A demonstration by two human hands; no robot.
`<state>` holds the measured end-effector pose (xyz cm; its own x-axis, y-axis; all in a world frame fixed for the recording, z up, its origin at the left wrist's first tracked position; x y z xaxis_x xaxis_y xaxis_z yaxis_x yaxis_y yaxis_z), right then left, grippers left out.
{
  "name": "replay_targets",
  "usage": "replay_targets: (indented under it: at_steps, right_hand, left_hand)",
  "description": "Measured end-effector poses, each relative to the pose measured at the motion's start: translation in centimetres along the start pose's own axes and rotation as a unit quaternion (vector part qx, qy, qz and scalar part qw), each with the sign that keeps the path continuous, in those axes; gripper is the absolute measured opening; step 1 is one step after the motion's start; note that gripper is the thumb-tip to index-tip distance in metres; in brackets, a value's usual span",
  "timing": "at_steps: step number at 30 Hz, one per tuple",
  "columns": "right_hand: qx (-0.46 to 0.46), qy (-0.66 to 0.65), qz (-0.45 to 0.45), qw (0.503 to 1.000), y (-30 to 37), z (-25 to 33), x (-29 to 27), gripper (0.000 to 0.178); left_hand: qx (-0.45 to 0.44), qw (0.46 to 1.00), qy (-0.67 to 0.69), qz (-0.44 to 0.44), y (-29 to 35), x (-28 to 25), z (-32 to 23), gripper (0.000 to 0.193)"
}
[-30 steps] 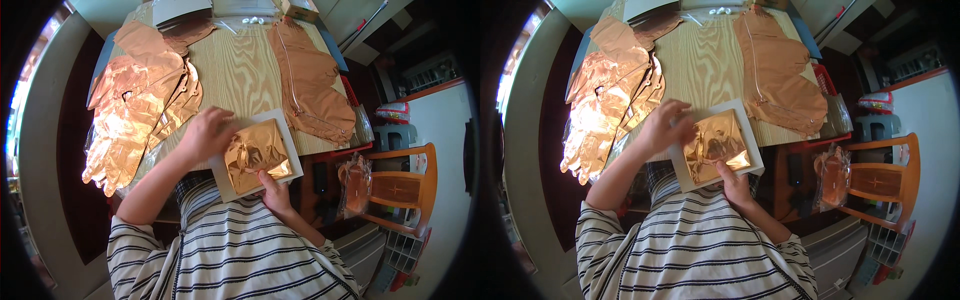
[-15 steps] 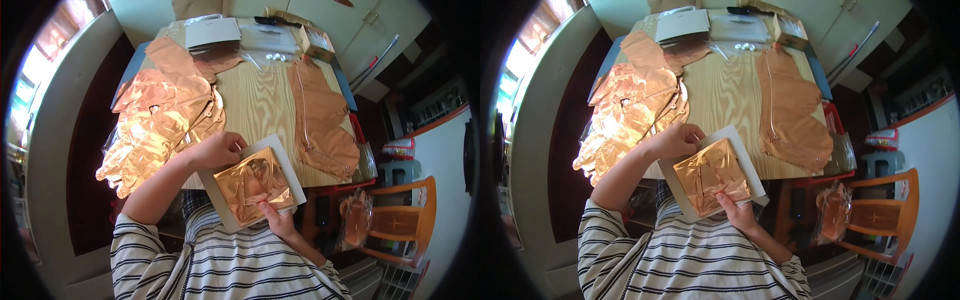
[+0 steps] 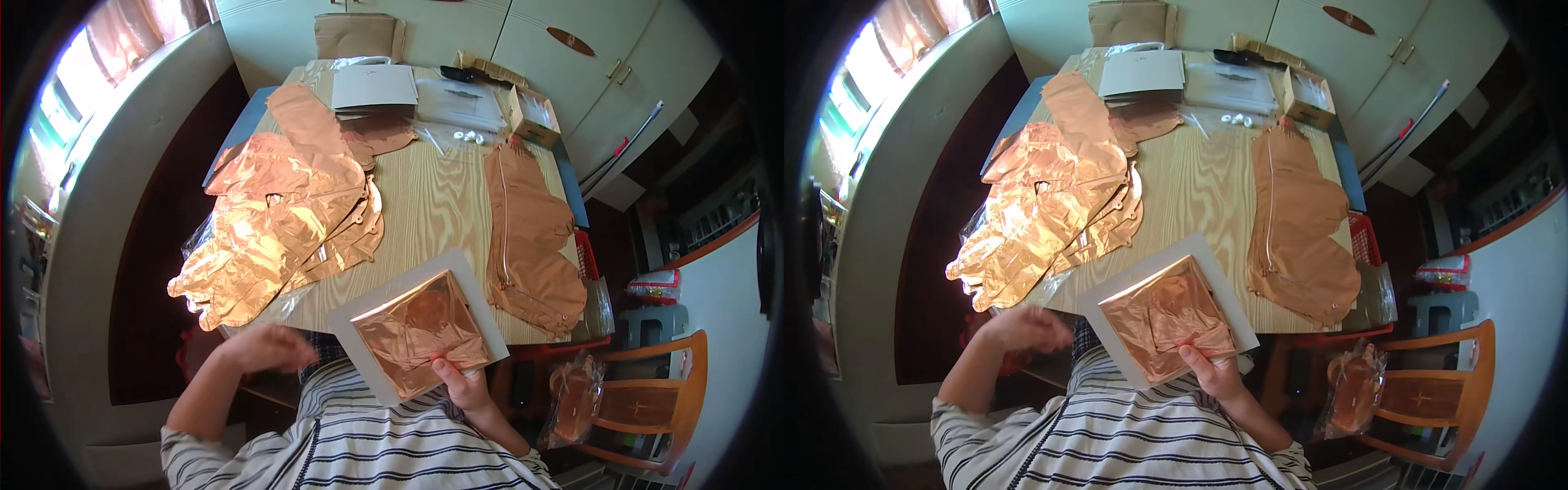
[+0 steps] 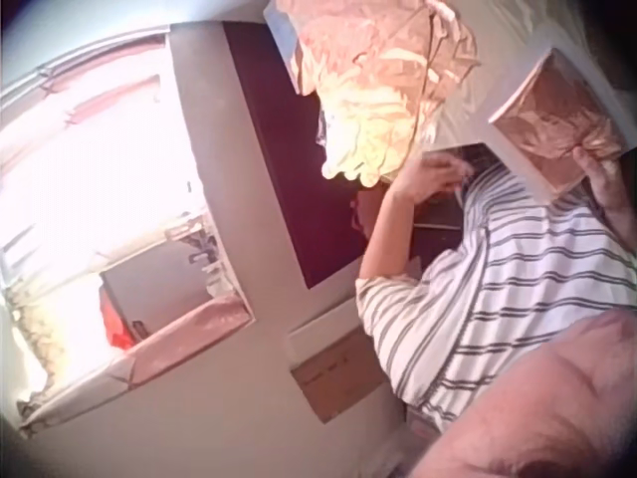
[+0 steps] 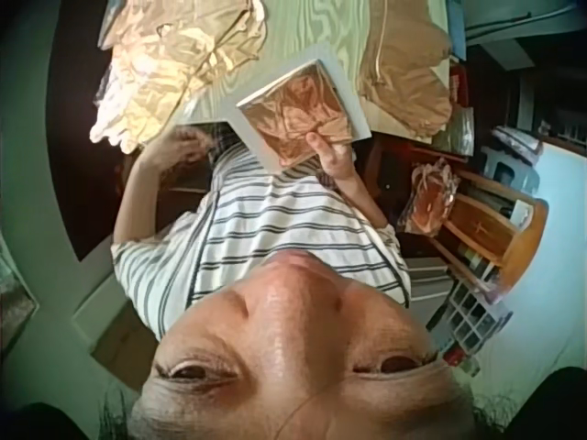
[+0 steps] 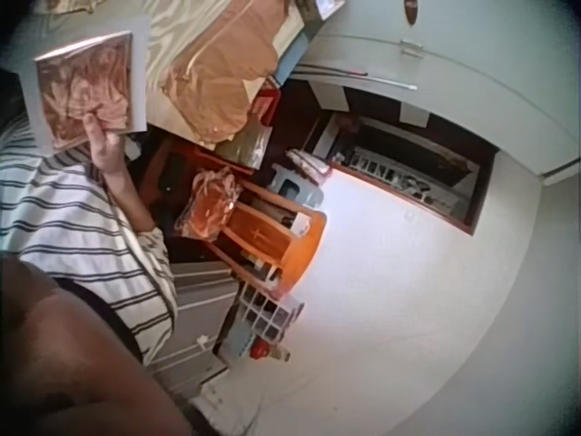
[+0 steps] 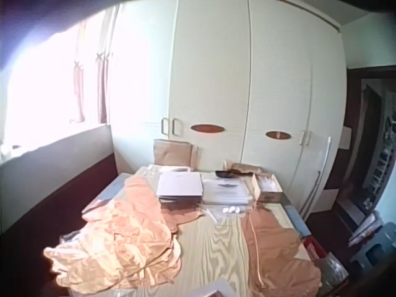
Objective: Folding foil balloons and inserting them into retail backing cards for packaging.
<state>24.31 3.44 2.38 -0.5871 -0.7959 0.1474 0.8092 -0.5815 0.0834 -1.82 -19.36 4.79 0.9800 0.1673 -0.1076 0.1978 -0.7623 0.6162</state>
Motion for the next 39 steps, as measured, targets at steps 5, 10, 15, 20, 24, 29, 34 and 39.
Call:
replay_targets:
  at_steps: [5,10,15,20,24,29,34,39]
  right_hand:
    - [-0.009,-0.032,-0.021,0.999,-1.7,0.7,-1.5,0.014]
    - [0.032,-0.080,-0.061,0.994,-3.3,0.6,-3.3,0.015]
    - [0.063,-0.181,-0.150,0.970,-6.4,2.3,-6.1,0.020]
    - [0.065,-0.187,-0.210,0.958,-8.7,3.9,-9.3,0.028]
    - [0.097,-0.194,-0.261,0.941,-9.4,4.5,-11.1,0.032]
    - [0.090,-0.259,-0.287,0.918,-8.9,5.1,-13.9,0.045]
    - [0.083,-0.262,-0.284,0.918,-9.5,4.7,-15.3,0.038]
    - [0.113,-0.256,-0.246,0.928,-10.2,2.7,-16.0,0.034]
  left_hand:
    - [-0.089,0.853,-0.494,0.140,3.2,0.3,16.1,0.047]
    - [-0.164,0.946,-0.233,0.152,2.8,4.6,-1.2,0.063]
    - [0.157,0.947,-0.278,0.028,-4.4,-0.6,-12.1,0.032]
    - [0.435,0.823,-0.292,-0.221,-23.7,-7.7,-26.1,0.022]
    - [0.468,0.784,-0.305,-0.271,-39.7,-13.2,-33.6,0.024]
    - [0.414,0.762,-0.330,-0.372,-49.8,-15.4,-37.5,0.036]
    - [0.313,0.789,-0.395,-0.352,-54.8,-13.7,-37.1,0.031]
    - [0.336,0.778,-0.362,-0.389,-56.5,-16.5,-36.8,0.025]
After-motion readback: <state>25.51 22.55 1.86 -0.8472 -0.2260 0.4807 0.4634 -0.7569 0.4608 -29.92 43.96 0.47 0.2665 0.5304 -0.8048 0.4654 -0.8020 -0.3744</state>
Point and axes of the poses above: each hand's wrist, its own y-axis away from the middle knuckle, its own x-axis out of the palm, z = x × y, the point moved 5 cm from there along -y, towards the middle knuckle, and after that the axes turned 7 degrees about x, right-handed, at the moved point
